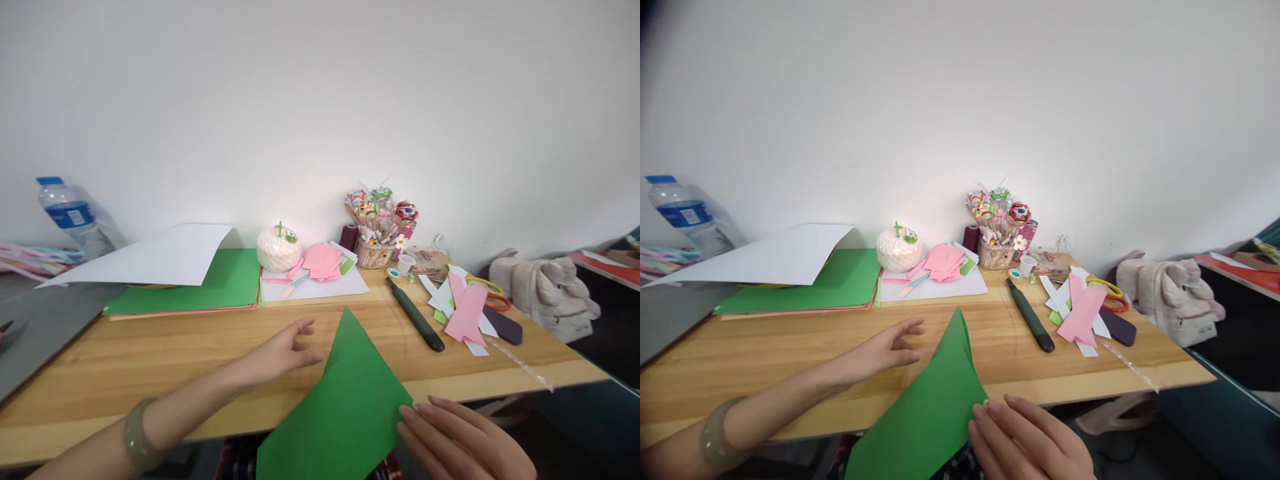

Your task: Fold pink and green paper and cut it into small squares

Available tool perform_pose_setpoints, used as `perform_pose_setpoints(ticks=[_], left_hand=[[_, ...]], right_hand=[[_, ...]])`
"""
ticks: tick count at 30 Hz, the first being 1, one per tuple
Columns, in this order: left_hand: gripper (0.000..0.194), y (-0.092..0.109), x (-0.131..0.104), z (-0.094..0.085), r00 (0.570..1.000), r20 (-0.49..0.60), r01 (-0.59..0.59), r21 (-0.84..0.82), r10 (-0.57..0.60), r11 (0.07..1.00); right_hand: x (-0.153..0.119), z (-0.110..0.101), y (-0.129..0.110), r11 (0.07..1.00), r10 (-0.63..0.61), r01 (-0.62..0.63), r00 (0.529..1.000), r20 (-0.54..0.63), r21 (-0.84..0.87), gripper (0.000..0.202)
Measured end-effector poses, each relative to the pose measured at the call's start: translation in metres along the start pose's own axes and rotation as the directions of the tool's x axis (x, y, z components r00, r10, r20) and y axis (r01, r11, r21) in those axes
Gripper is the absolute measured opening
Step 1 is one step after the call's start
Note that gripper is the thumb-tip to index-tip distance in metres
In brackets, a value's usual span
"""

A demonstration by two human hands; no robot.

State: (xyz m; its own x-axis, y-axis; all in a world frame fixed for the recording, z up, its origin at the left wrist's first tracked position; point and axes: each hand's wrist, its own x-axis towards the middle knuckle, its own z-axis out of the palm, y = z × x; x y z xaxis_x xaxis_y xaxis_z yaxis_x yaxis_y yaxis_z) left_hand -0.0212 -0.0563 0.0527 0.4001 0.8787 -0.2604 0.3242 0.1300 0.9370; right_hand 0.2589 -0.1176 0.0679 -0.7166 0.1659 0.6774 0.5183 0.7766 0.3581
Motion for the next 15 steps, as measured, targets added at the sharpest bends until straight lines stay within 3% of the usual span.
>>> perform_pose_setpoints(ticks=[3,6,10,15], left_hand=[[0.074,0.002,-0.006,0.001,0.988,0.141,0.100,-0.322,-0.057,0.942],[0.054,0.005,-0.014,0.003,0.976,0.218,0.098,-0.479,0.010,0.872],[0.044,0.011,-0.005,-0.003,0.998,0.010,-0.042,-0.610,0.060,0.791],[0.058,0.007,0.038,-0.007,0.988,-0.147,-0.107,-0.391,0.053,0.914]], right_hand=[[0.013,0.009,0.002,0.999,0.011,-0.016,0.992,-0.123,-0.046,0.028],[0.021,0.024,0.017,0.998,-0.006,-0.005,0.988,-0.157,-0.069,0.027],[0.024,0.053,0.055,0.988,0.008,-0.027,0.992,-0.124,-0.154,0.023],[0.023,0.095,0.090,0.973,0.110,-0.095,0.992,0.063,-0.209,0.025]])
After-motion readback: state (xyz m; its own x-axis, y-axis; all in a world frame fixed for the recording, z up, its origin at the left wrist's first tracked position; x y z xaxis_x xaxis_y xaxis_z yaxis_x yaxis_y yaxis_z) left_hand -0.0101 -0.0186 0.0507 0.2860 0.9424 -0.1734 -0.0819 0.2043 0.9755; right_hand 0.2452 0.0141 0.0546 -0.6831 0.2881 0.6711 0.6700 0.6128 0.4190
